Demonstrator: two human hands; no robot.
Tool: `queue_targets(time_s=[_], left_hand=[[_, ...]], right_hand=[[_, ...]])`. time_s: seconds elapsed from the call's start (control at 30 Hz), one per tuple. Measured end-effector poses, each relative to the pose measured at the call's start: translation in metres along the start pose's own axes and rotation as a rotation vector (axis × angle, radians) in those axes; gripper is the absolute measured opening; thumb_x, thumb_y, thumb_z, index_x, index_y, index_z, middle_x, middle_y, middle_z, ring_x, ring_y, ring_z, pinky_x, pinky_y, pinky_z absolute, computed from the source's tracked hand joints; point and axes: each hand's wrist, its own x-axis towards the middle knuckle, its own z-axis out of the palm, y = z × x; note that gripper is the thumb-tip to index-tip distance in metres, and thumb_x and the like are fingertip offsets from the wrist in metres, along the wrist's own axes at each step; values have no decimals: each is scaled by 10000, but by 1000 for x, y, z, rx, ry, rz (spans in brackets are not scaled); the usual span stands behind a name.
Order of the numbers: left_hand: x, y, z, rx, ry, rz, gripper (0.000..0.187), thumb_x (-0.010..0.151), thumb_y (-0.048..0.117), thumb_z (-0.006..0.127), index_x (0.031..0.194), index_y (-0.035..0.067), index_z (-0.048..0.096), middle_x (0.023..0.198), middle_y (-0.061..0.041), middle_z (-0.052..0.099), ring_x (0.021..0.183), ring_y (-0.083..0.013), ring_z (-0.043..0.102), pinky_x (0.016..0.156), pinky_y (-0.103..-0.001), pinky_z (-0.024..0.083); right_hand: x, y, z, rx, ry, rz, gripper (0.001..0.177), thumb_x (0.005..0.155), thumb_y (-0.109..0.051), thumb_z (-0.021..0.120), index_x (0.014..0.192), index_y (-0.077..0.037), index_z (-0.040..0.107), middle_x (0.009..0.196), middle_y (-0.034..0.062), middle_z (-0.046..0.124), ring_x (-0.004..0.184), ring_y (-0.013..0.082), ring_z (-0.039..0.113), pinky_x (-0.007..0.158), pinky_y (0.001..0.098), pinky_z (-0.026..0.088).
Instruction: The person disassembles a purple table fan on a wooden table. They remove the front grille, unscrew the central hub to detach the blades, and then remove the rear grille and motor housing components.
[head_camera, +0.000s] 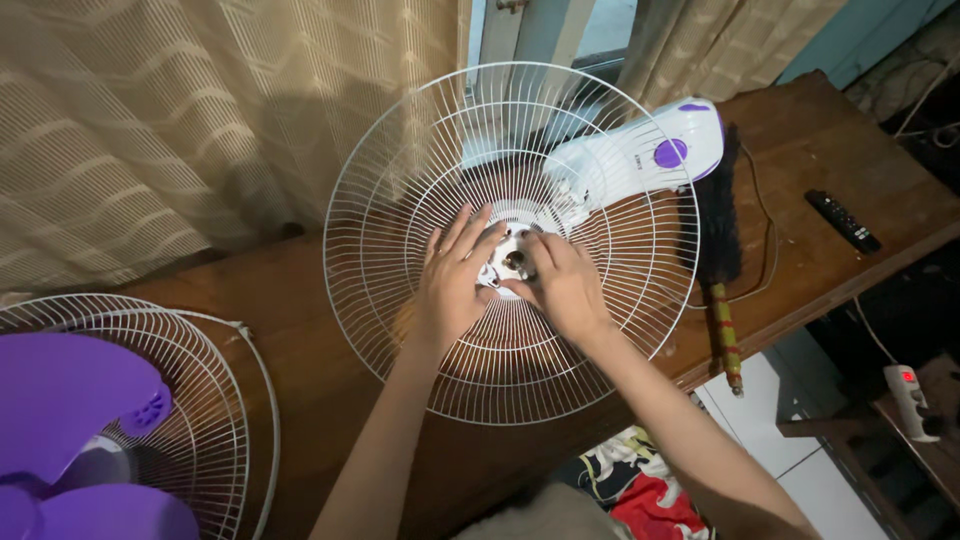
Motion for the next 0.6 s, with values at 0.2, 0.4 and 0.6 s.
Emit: queue_targets(time_s=[0.2, 0.4, 0.6], left_hand=[[0, -2, 0, -46, 9, 35, 866, 634, 132, 894, 1441, 108, 579, 1628, -75, 389, 1539, -334, 283, 1185, -637, 268], [0, -1, 8, -56, 44, 45, 833, 633, 141, 890, 1403, 78, 580, 1592, -101, 417, 1515, -361, 300, 1169, -644, 273], [-3, 1, 13, -119, 112, 60, 768, 710, 96, 831, 1424, 33, 555, 1590, -98, 451, 1525, -358, 344, 1184, -572, 303]], right_hand=[[27, 35, -14, -10, -146, -409, 669, 762, -331, 791, 1315, -7, 601, 1265, 133, 639, 1129, 284, 635, 947, 408, 487], [41, 33, -35, -122, -238, -508, 693, 699, -353, 828, 1315, -107, 625, 1223, 65, 649, 1135, 248, 638, 933, 403, 519], [11, 7, -32, -35, -149, -92, 855, 664, -590, 866, 1152, 56, 592, 1096, 191, 637, 899, 331, 662, 722, 408, 565]])
